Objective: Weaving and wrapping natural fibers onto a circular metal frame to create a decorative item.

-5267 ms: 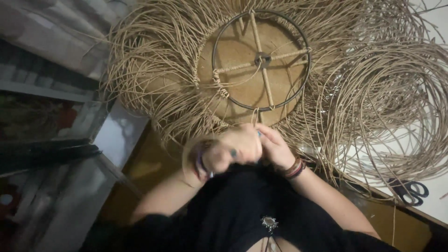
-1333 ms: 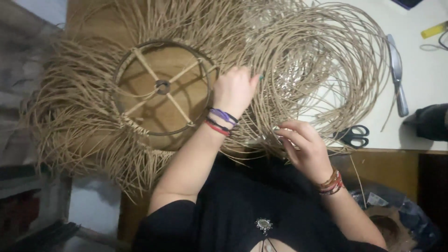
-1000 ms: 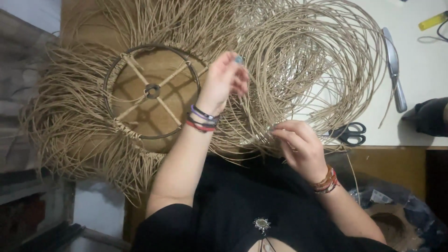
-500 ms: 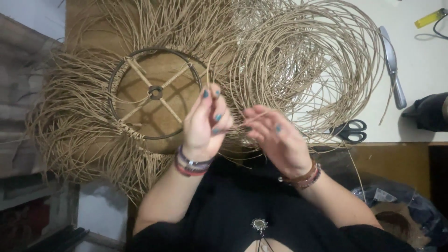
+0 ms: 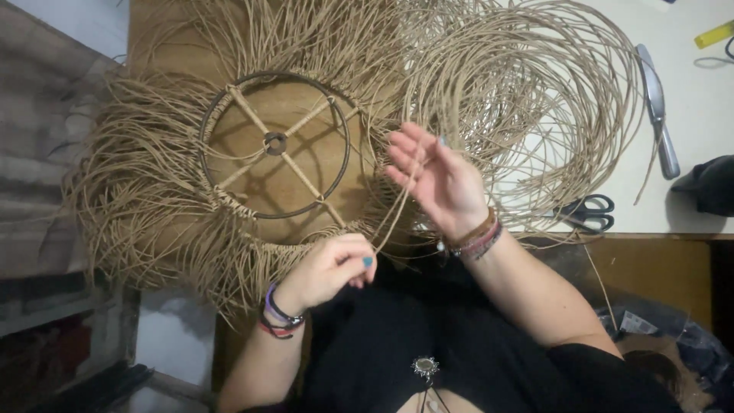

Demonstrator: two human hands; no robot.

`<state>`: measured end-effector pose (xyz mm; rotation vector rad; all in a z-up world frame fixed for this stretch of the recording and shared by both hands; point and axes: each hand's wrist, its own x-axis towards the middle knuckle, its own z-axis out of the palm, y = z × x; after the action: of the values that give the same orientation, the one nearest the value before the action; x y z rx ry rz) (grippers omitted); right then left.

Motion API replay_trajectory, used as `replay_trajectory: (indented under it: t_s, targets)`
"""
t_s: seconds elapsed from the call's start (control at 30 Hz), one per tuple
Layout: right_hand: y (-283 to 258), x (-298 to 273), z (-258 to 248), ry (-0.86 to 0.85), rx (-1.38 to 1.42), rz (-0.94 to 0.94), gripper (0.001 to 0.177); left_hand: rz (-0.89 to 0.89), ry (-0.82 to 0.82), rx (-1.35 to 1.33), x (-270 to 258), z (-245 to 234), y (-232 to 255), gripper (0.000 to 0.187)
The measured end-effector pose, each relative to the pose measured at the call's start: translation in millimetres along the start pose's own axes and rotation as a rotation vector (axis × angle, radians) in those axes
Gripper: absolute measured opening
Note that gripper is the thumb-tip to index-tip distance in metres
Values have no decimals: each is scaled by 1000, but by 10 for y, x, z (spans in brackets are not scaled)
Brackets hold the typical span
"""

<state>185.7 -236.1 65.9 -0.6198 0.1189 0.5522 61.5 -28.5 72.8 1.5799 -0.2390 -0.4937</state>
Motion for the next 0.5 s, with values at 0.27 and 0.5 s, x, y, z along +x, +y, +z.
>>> replay_trajectory:
  t_s: [0.27, 0.5]
  targets:
    - [674, -184, -389, -217, -96, 420, 19, 182, 214, -122, 262, -50, -369, 37]
    - [618, -522, -213, -222, -508, 370, 22, 113, 214, -671, 842, 23, -401, 27]
